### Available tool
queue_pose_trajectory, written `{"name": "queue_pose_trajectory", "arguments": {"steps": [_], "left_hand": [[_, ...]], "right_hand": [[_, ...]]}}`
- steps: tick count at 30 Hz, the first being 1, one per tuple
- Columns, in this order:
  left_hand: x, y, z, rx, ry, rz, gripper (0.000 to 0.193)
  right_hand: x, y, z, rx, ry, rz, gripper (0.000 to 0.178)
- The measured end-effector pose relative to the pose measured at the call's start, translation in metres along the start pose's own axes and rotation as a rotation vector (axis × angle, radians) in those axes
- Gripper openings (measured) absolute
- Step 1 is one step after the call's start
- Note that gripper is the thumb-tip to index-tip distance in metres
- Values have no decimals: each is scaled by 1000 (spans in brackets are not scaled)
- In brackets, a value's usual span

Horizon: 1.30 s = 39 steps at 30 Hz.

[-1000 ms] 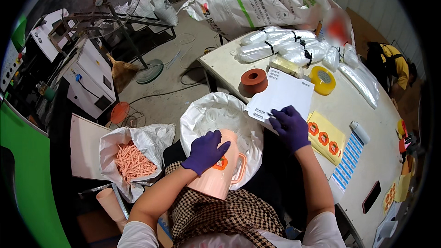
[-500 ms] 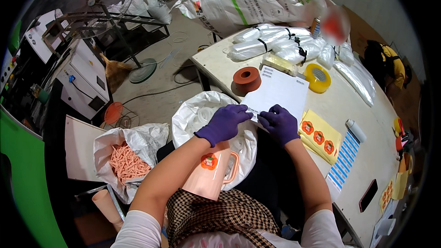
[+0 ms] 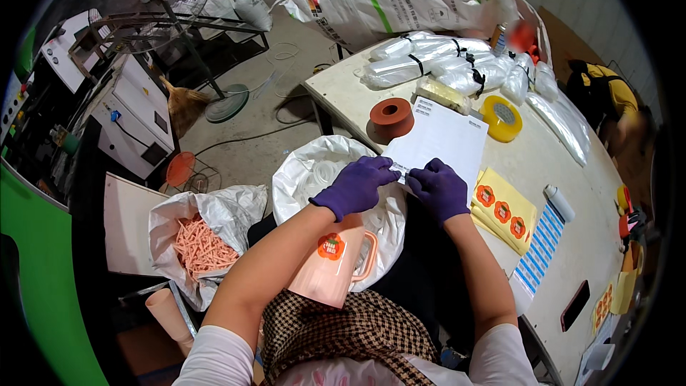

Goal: The person applies labels and stickers to orange plastic jugs by hand. They peel individual stickers from a sheet and press them onto the sides of the jugs, handling one jug at a time.

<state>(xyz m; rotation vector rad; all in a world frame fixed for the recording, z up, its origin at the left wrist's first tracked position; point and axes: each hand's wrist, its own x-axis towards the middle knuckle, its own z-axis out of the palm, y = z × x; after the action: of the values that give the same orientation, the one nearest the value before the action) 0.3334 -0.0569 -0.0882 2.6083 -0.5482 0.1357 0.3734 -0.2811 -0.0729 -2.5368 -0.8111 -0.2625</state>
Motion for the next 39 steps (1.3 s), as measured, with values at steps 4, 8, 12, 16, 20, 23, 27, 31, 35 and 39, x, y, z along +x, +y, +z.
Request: {"name": "queue_pose_trajectory", "arguments": {"steps": [4, 8, 12, 16, 20, 23, 27, 31, 35, 39], "left_hand": [[-4, 2, 3, 7, 15, -4, 64], [-2, 0, -2, 13, -7, 12, 65], [2, -14, -13, -236, -48, 52, 67], [-6, -46, -29, -554, 99, -170, 48], [-66, -125, -7, -70, -267, -249, 35], [-103, -142, 7, -32, -357, 72, 30], [-134, -98, -31, -243, -124, 58, 28], [-127, -70, -21, -815, -167, -289, 42], [-104, -70, -8, -930, -141, -514, 40], [-97, -102, 19, -508, -296, -306, 38]], "right_hand": [[-7, -6, 18, -108, 124, 31, 19], [-5, -10, 9, -100, 68, 6, 24], [13, 13, 1, 221, -131, 104, 27], [18, 72, 5, 1007, 166, 390, 34], [16, 57, -5, 879, 171, 346, 40], [21, 47, -6, 1102, 120, 585, 39], [18, 52, 3, 1167, 172, 531, 39], [18, 53, 5, 1149, 199, 504, 39], [18, 52, 3, 1177, 182, 549, 39], [21, 46, 2, 1143, 106, 500, 39]]}}
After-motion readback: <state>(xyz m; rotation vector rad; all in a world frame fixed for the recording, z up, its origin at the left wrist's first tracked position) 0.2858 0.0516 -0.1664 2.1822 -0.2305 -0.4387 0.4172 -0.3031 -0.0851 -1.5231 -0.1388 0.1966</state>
